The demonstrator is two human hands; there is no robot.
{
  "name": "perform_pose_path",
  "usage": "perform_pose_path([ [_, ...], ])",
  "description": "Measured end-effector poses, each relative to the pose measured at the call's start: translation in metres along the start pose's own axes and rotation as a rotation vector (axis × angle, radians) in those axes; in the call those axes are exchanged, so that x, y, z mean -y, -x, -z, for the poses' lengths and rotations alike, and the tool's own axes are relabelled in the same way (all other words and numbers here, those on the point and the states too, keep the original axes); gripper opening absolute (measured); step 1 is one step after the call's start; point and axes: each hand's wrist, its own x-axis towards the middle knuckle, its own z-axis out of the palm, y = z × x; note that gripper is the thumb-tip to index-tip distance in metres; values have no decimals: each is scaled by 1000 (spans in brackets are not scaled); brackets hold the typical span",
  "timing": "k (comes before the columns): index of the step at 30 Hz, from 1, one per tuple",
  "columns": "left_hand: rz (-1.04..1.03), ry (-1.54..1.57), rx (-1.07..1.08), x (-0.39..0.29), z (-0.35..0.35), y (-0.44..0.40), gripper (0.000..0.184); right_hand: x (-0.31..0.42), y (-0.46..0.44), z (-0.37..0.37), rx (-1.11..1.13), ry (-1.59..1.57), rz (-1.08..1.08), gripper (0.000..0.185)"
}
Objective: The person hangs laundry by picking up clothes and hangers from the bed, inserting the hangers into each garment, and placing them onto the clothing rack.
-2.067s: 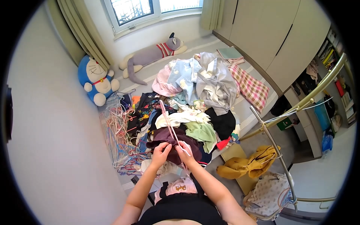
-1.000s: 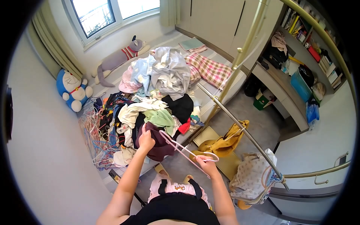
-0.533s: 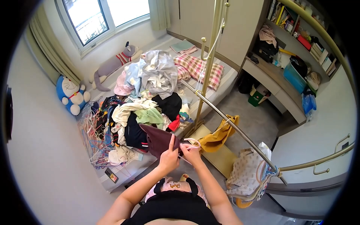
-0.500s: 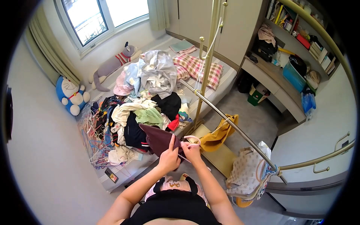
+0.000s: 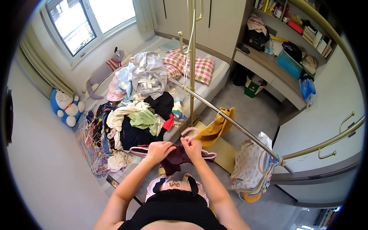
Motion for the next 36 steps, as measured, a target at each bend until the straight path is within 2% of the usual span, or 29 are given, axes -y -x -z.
perform_pose_path([
  [1, 25, 10, -55, 1, -3, 1, 22, 6, 2, 3, 31, -77, -195, 17],
  [2, 51, 19, -111, 3, -4, 2, 22, 12, 0, 7, -123, -25, 8, 15],
  [4, 110, 19, -157, 2, 3, 6, 17, 0, 10, 16, -268, 104, 97, 11],
  [5, 126, 27, -194, 2, 5, 8, 16, -4, 17, 17, -229, 110, 100, 6],
  [6, 144, 34, -231, 2, 7, 10, 16, -5, 20, 14, -112, 202, 89, 12],
  [8, 162, 62, -227, 1, 11, 13, 15, -5, 28, -6, 114, 163, 24, 26],
  [10, 181, 80, -232, 0, 14, 16, 15, -1, 37, -24, 255, 69, 43, 40],
  [11, 208, 88, -272, 5, 12, 18, 15, 3, 41, -31, 238, 85, 126, 40],
  [14, 331, 77, -344, 27, 19, 32, 16, 9, 53, -37, 372, -166, -166, 31],
  [16, 390, 84, -399, 42, 30, 44, 16, 10, 49, -25, 470, -100, 100, 22],
  [18, 382, 79, -424, 57, 42, 59, 16, -13, 52, -12, 585, 221, 333, 18],
  [22, 588, 297, -490, 86, 65, 91, 15, -64, 51, 17, 684, 429, 319, 15],
  [25, 421, 255, -449, 93, 73, 108, 13, -69, 34, 25, 592, 496, 361, 13],
  [30, 294, 159, -353, 94, 82, 118, 11, -63, 10, 33, 497, 593, 411, 11],
  [33, 238, 43, -317, 100, 84, 120, 13, -53, 5, 41, 544, 555, 395, 12],
  [36, 211, 5, -179, 103, 81, 118, 13, -34, 4, 35, 533, 347, 290, 12],
])
